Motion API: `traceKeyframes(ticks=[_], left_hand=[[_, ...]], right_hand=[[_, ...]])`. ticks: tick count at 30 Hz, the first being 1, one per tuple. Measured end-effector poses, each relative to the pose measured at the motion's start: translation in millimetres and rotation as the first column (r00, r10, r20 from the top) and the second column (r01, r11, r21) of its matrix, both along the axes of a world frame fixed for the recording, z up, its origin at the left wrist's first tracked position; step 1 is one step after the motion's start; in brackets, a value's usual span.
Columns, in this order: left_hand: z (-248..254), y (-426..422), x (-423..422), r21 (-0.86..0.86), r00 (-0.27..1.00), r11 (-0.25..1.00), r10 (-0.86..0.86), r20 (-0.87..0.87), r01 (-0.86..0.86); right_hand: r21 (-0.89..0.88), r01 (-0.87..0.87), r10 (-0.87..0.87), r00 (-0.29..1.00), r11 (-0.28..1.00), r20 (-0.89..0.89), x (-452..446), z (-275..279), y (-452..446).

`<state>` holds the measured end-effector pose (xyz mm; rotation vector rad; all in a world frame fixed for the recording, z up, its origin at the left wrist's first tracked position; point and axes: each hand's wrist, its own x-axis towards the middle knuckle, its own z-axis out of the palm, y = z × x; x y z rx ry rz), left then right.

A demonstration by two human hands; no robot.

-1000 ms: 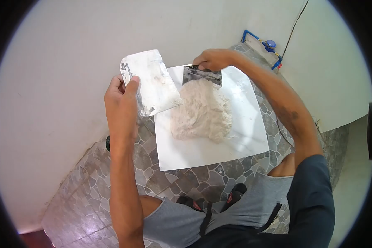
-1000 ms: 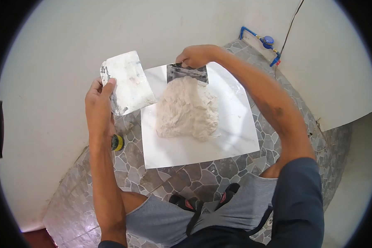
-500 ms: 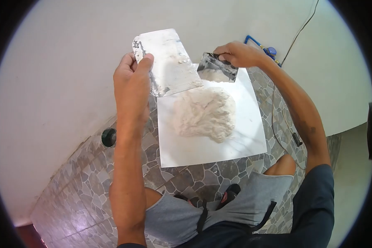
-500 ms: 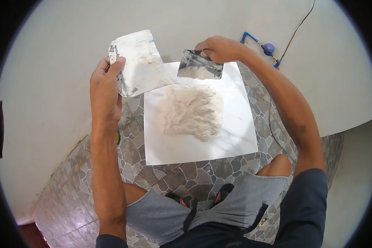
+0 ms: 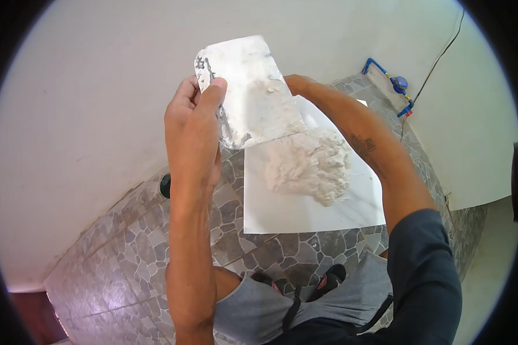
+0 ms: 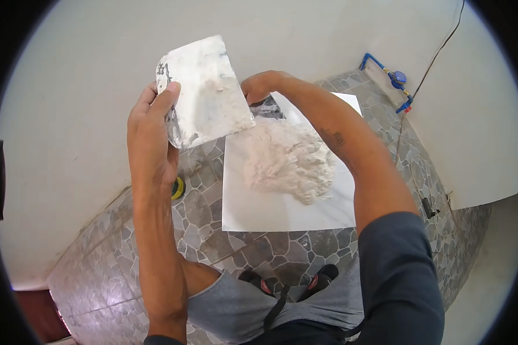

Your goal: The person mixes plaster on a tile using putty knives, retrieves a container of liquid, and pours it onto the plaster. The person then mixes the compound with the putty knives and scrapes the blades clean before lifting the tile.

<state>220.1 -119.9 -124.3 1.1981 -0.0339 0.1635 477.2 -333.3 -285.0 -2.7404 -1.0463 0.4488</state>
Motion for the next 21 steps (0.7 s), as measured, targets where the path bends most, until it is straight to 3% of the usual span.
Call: traceKeyframes(ticks=[4, 9, 13, 15, 16, 21], left_hand=[[-5.2, 7.4, 6.7, 0.030, 1.000, 1.000, -0.008, 0.010, 0.008], [-8.3, 14.1, 15.5, 0.036, 1.000, 0.999, 0.002, -0.006, -0.002], [-10.3, 17.4, 20.9, 0.024, 1.000, 0.999, -0.024, -0.021, 0.024], [-9.3, 14.6, 22.4, -0.040, 0.999, 0.998, -0.040, -0.008, 0.040], [-10.2, 14.1, 24.1, -0.045, 0.999, 0.998, -0.054, 0.003, 0.054], [-13.7, 13.5, 29.6, -0.022, 0.997, 0.996, -0.081, -0.013, 0.081]], right_hand=[[-0.033, -0.096, 0.094, 0.994, 0.995, -0.058, -26.0, 18.5, 26.0], [-0.070, -0.187, 0.178, 0.976, 0.980, -0.122, -104.1, 83.0, 14.8], [-0.033, -0.127, 0.121, 0.982, 0.991, -0.145, -168.3, 131.9, -21.4], [0.053, -0.337, 0.335, 0.941, 0.940, 0.048, -176.8, 114.2, -51.4], [0.021, -0.361, 0.357, 0.929, 0.933, 0.098, -187.0, 114.7, -59.6], [0.034, -0.319, 0.291, 0.899, 0.947, 0.326, -249.1, 118.0, -95.3]])
